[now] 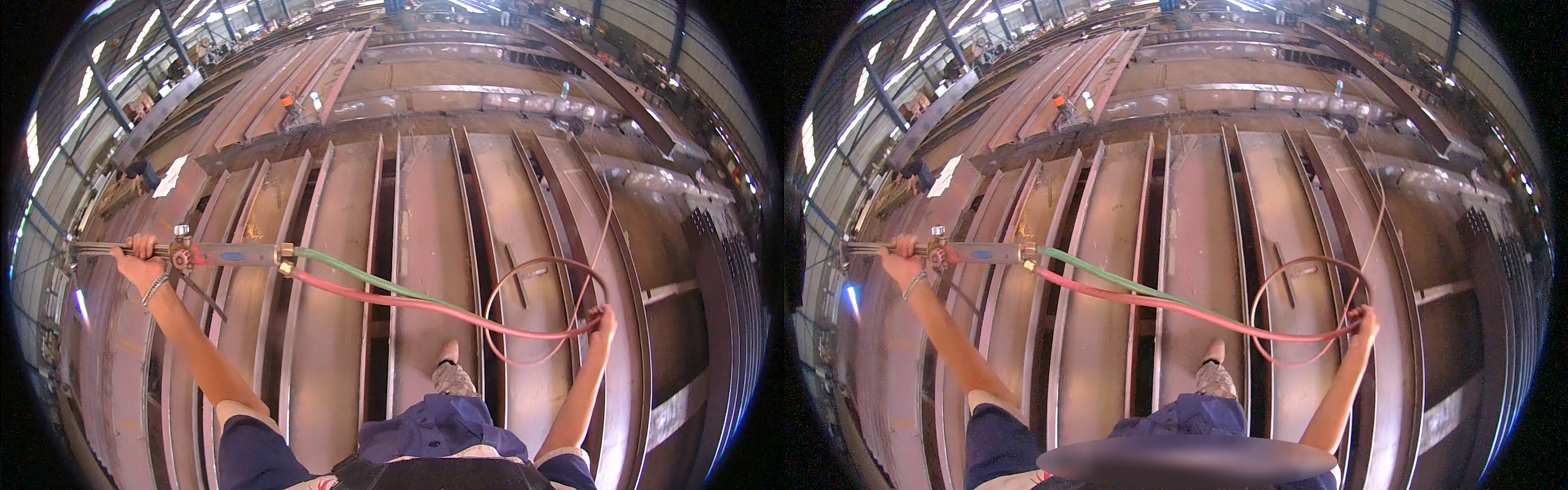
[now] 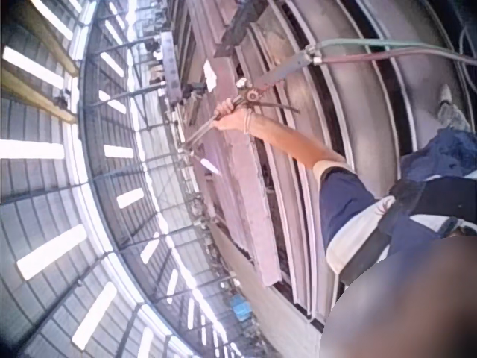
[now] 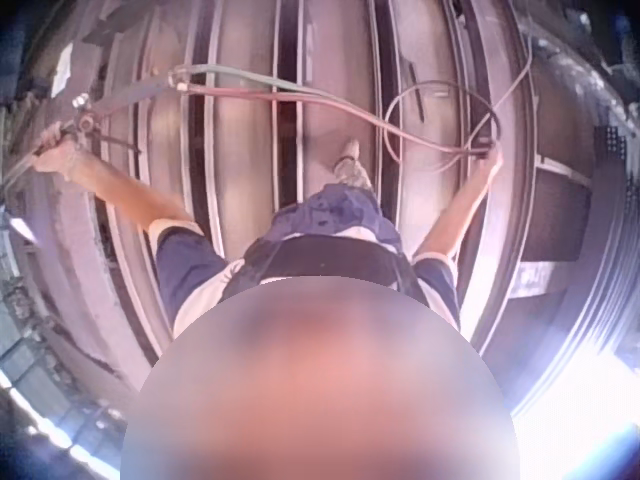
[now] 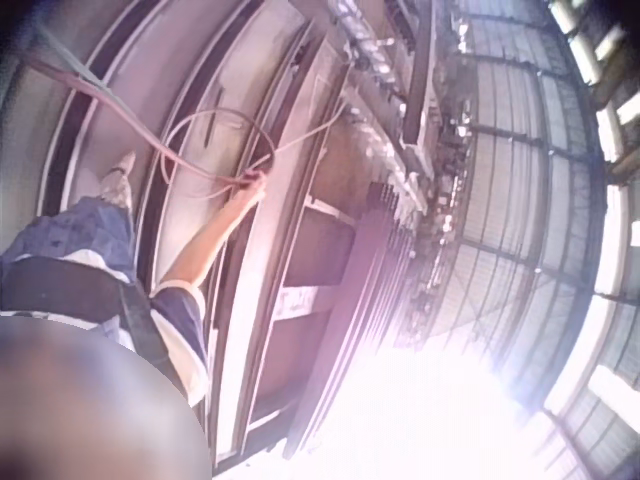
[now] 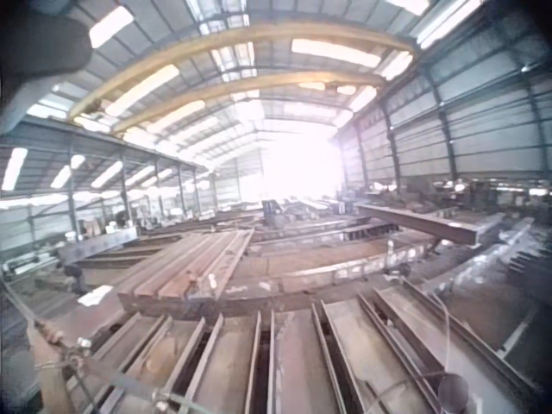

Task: The person uses a cutting torch to cut through large metal plates in a workshop. They position the torch, ignite it, and move it along the metal to create a cut while sparks fly. The person repositions the torch and continues cutting along different sections of the metal plates.

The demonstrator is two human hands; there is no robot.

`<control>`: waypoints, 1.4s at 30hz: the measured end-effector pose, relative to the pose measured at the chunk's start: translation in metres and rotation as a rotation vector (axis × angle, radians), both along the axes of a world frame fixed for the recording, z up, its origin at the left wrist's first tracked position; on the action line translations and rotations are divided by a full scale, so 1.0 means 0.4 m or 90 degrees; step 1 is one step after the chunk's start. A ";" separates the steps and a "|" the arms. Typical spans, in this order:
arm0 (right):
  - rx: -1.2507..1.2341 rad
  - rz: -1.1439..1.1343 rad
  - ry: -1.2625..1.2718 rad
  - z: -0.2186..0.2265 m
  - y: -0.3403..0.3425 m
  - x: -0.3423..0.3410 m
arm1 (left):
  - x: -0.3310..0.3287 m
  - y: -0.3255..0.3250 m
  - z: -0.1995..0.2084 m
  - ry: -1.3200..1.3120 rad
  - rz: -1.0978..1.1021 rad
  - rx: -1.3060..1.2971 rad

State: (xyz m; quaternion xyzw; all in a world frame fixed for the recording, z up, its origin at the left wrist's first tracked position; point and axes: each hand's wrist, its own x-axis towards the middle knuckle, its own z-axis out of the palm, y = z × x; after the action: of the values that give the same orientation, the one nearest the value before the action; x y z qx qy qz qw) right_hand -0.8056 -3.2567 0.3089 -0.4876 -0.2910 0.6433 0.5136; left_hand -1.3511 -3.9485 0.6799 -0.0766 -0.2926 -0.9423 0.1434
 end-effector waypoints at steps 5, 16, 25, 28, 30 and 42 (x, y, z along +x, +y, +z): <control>-0.006 0.271 -0.112 -0.046 0.105 -0.497 | -0.202 0.010 0.032 -0.050 0.151 -0.036; 0.149 0.474 -0.108 -0.109 0.018 -1.314 | -0.548 0.025 0.071 -0.239 0.561 -0.324; 0.117 0.543 -0.186 -0.166 -0.026 -1.745 | -0.967 0.056 0.169 -0.130 0.423 -0.374; 0.061 0.564 -0.130 -0.152 -0.005 -1.794 | -1.074 0.058 0.188 -0.122 0.401 -0.347; 0.093 0.599 -0.141 -0.133 0.001 -1.833 | -1.137 0.082 0.191 -0.088 0.327 -0.291; 0.630 0.640 -0.153 0.323 -0.252 -2.055 | -1.287 0.720 0.175 0.059 0.327 -0.498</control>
State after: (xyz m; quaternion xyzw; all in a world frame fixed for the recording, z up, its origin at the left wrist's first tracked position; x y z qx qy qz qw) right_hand -1.6274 -3.3576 0.4382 -0.0715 -0.7928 0.5366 0.2801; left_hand -1.8660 -3.6606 0.7498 -0.0919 -0.6283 -0.6910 0.3454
